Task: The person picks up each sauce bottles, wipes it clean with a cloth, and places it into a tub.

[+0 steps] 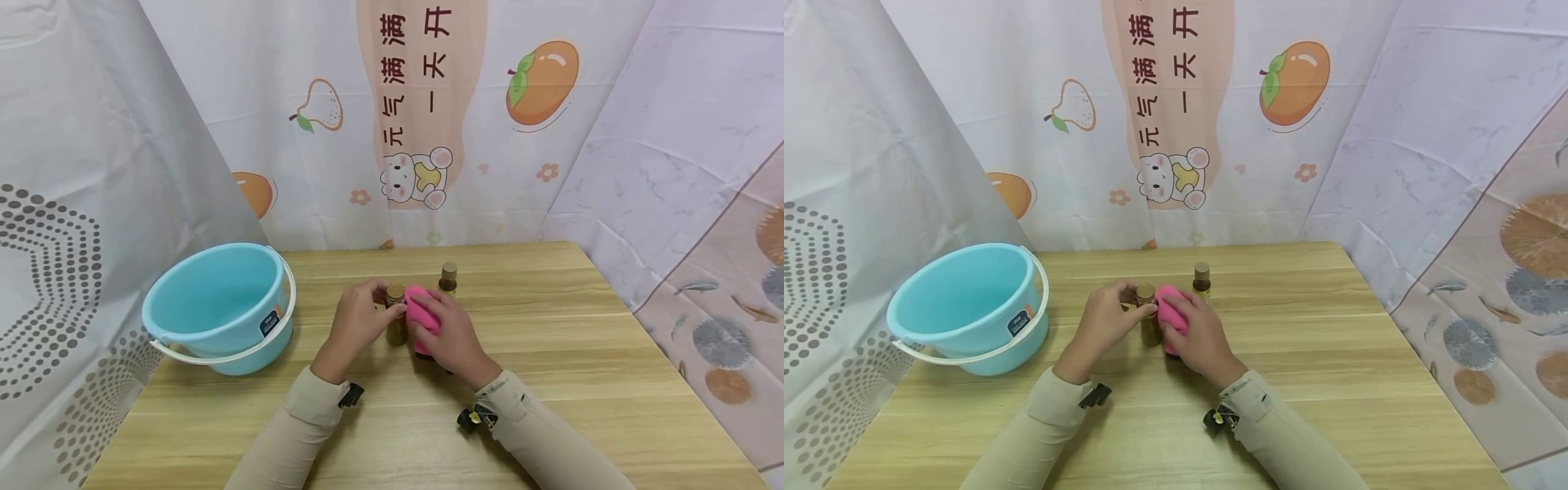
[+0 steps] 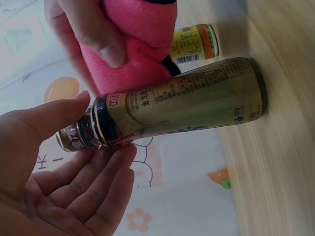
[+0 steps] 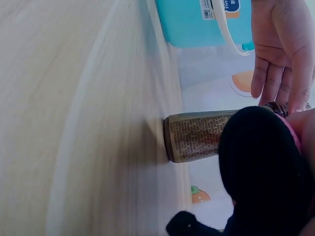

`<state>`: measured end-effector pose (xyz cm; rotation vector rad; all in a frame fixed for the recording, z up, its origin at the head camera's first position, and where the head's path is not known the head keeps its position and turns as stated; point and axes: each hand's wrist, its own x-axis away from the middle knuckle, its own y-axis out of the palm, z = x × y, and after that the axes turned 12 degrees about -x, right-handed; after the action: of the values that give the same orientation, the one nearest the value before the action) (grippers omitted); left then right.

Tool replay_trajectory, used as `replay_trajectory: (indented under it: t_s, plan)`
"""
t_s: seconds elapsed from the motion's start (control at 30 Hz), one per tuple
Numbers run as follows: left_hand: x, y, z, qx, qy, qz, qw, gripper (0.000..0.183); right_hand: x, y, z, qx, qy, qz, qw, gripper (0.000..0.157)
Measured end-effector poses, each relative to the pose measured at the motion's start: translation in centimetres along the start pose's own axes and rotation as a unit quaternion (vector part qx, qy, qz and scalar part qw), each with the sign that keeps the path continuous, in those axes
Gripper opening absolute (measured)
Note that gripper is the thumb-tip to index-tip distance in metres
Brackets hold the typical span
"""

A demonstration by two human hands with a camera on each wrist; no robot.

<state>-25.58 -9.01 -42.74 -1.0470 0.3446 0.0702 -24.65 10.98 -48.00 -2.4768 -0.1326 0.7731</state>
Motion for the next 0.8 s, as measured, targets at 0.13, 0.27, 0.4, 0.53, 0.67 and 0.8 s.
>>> replay_trajectory:
  t_s: [0.13,0.27,0.4,0.53,0.67,0.8]
  plan:
    - [0.02,-0.16,0.05,0.007,0.006,-0.001,1.0000,0.039,-0.04,-0.08,-0.13,-0.016,-0.037,0.030,0.999,0.050]
    - [0.00,-0.22,0.03,0.015,0.012,-0.008,0.9998,0.034,-0.06,-0.04,-0.08,-0.026,-0.057,0.046,0.997,0.049]
    - [-0.09,-0.23,0.07,0.022,0.017,-0.013,0.9995,0.029,0.00,0.04,0.01,-0.032,-0.049,0.040,0.998,0.049]
    - [-0.15,-0.20,0.12,0.027,0.021,-0.013,0.9993,0.024,0.11,0.17,0.12,-0.027,-0.035,0.028,0.999,0.048]
    - [-0.11,-0.19,0.06,0.030,0.020,-0.012,0.9993,0.024,0.14,0.34,0.29,-0.022,-0.017,0.013,1.000,0.047]
    - [-0.01,-0.21,-0.02,0.035,0.019,-0.014,0.9991,0.023,0.22,0.61,0.68,0.000,0.018,-0.025,1.000,0.050]
